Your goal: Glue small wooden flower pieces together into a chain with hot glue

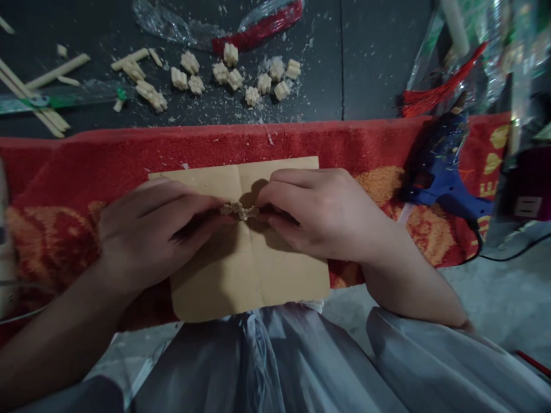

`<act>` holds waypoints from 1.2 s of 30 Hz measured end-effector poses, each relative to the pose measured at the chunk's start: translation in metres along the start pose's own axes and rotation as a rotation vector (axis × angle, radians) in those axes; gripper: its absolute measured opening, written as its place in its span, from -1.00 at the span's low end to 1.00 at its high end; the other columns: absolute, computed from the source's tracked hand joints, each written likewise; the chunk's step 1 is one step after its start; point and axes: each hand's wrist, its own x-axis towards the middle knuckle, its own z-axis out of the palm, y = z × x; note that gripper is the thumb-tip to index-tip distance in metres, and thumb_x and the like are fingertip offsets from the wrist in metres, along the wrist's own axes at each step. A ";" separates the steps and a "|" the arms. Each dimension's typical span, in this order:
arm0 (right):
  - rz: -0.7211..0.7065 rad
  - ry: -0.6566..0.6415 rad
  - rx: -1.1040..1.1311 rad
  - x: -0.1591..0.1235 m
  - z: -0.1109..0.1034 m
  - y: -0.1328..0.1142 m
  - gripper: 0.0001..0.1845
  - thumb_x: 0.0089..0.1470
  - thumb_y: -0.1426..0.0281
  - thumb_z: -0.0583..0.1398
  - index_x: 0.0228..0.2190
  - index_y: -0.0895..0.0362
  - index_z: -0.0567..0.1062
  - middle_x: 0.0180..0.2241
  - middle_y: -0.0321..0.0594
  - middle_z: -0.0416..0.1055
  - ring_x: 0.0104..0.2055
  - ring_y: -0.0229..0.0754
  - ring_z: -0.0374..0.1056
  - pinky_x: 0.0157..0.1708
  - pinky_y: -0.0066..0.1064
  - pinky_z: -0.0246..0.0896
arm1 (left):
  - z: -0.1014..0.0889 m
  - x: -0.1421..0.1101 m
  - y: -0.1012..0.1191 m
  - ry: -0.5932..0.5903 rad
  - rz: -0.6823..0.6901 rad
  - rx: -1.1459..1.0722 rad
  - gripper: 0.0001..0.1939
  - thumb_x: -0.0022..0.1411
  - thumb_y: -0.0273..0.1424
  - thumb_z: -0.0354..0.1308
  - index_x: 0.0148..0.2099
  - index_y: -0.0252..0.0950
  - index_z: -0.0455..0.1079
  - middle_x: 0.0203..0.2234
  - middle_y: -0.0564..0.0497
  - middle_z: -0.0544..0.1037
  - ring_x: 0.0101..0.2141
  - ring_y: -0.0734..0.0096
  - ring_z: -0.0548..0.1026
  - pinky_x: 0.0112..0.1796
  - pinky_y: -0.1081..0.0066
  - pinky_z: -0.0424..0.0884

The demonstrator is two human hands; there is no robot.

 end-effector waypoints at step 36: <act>-0.212 0.241 0.141 0.001 0.026 0.016 -0.67 0.56 0.38 0.13 -0.08 0.17 0.71 -0.14 -0.13 0.66 -0.17 -0.18 0.52 -0.24 -0.35 0.23 | 0.008 -0.002 0.000 0.006 0.029 0.104 -0.59 0.80 -0.11 0.07 -0.01 -0.15 0.67 -0.20 0.16 0.80 -0.17 0.42 0.76 -0.12 0.42 0.60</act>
